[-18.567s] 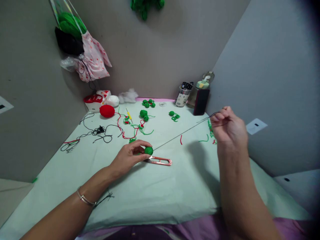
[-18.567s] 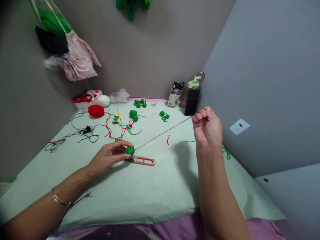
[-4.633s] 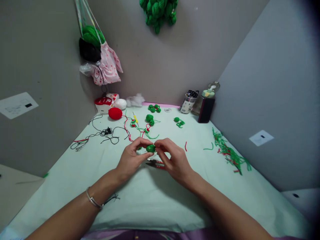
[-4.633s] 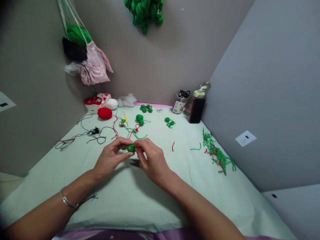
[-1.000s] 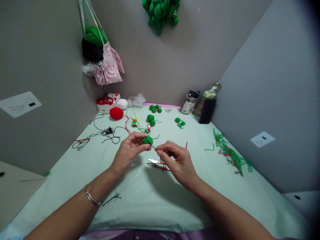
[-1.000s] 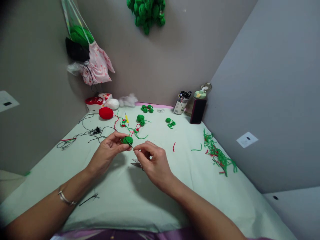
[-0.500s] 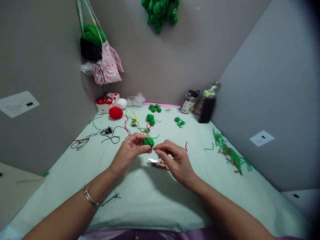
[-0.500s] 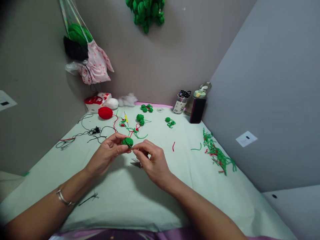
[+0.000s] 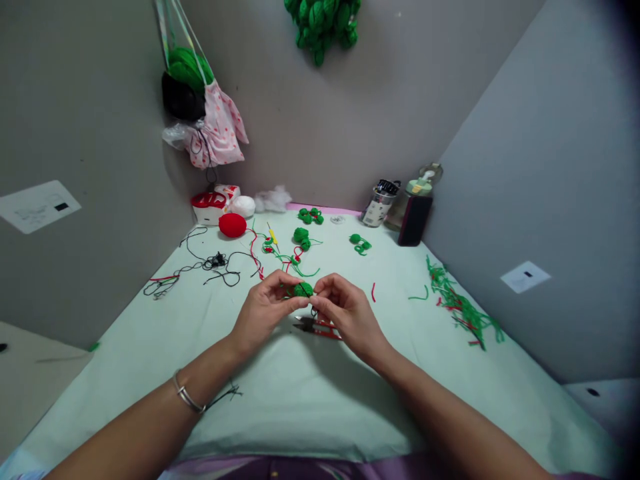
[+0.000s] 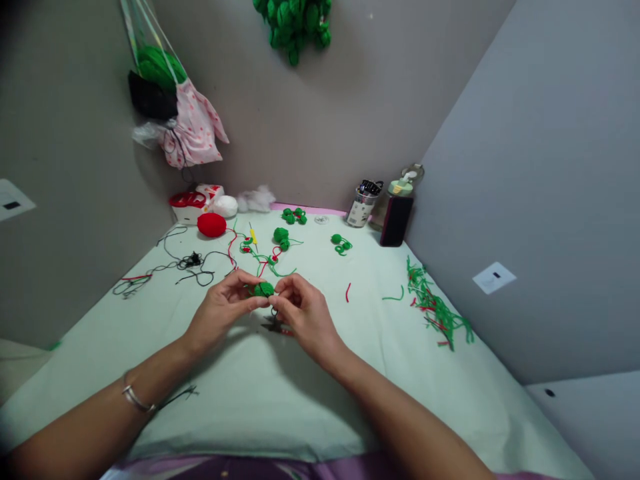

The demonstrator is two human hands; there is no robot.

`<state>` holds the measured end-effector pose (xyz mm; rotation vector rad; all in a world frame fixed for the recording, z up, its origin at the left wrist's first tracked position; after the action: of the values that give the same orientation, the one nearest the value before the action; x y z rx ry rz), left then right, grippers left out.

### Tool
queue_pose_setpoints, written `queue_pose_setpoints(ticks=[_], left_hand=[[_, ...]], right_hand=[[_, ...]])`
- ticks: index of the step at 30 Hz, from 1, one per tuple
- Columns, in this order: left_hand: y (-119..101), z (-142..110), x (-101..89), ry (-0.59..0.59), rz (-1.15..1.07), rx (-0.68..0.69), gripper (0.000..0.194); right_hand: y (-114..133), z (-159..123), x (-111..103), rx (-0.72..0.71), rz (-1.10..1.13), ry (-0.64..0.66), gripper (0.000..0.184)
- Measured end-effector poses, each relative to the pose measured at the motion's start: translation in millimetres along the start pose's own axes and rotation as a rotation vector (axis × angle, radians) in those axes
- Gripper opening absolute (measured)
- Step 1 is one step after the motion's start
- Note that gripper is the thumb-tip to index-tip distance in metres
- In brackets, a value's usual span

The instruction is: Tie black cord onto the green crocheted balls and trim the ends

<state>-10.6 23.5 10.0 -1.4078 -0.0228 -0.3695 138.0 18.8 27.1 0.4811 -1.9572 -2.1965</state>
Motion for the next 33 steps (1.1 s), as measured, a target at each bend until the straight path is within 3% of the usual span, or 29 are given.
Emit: queue_pose_setpoints(ticks=[2,4,8,11,13,16,19,21,23,24,28,30,33], left_hand=[[0.0,0.2,-0.5,-0.006,0.052,0.015,0.024],[0.8,-0.1,-0.7,-0.009,0.086,0.013,0.024],[3.4,-1.6,1.3,0.010,0.126,-0.005,0.024],[4.7,-2.4,3.7,0.034,0.177,0.009,0.023],[6.2,-2.5,5.5,0.060,0.208,0.014,0.022],[9.6,-2.2,8.5,0.115,0.227,0.013,0.019],[12.4,-1.9,10.2,0.151,0.261,0.018,0.016],[15.6,-2.1,10.7,0.165,0.278,-0.006,0.018],[19.7,-2.5,11.3,0.181,0.272,-0.050,0.020],[21.4,-2.8,11.8,0.192,0.261,-0.070,0.021],[22.5,-3.2,13.7,0.220,0.299,-0.080,0.018],[20.0,-2.7,14.8,0.223,0.379,-0.050,0.018],[18.3,-2.3,16.2,0.229,0.393,-0.068,0.019]], right_hand=[[0.0,-0.6,0.4,0.020,0.025,0.051,0.017],[4.4,-2.7,-0.6,-0.028,-0.085,0.085,0.009],[21.0,-8.1,-3.6,-0.273,-0.599,0.024,0.011],[28.3,-10.1,-3.6,-0.427,-0.746,-0.040,0.013],[27.2,-8.7,-2.8,-0.439,-0.741,-0.026,0.013],[23.1,-5.1,-2.7,-0.347,-0.719,0.027,0.012],[34.9,-6.2,-9.2,-0.374,-0.615,-0.013,0.013],[48.3,-9.2,-21.0,-0.439,-0.459,-0.128,0.011],[52.0,-9.0,-31.8,-0.398,-0.241,-0.179,0.009],[48.9,-6.7,-33.4,-0.325,-0.123,-0.143,0.010],[29.1,-1.6,-18.8,0.035,0.213,0.213,0.017],[31.3,-1.2,-22.4,0.042,0.308,0.210,0.018],[42.3,-1.1,-39.0,-0.064,0.436,0.061,0.019]])
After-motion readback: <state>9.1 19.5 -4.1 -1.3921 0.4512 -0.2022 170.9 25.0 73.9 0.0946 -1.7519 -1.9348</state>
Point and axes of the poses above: each hand's wrist, its own z-axis towards the middle knuckle, its own x-axis out of the palm, y = z × x, the point moved 6 cm from there along z, towards the middle knuckle, and after that the axes turned 4 degrees about y, right-handed, at the moved point
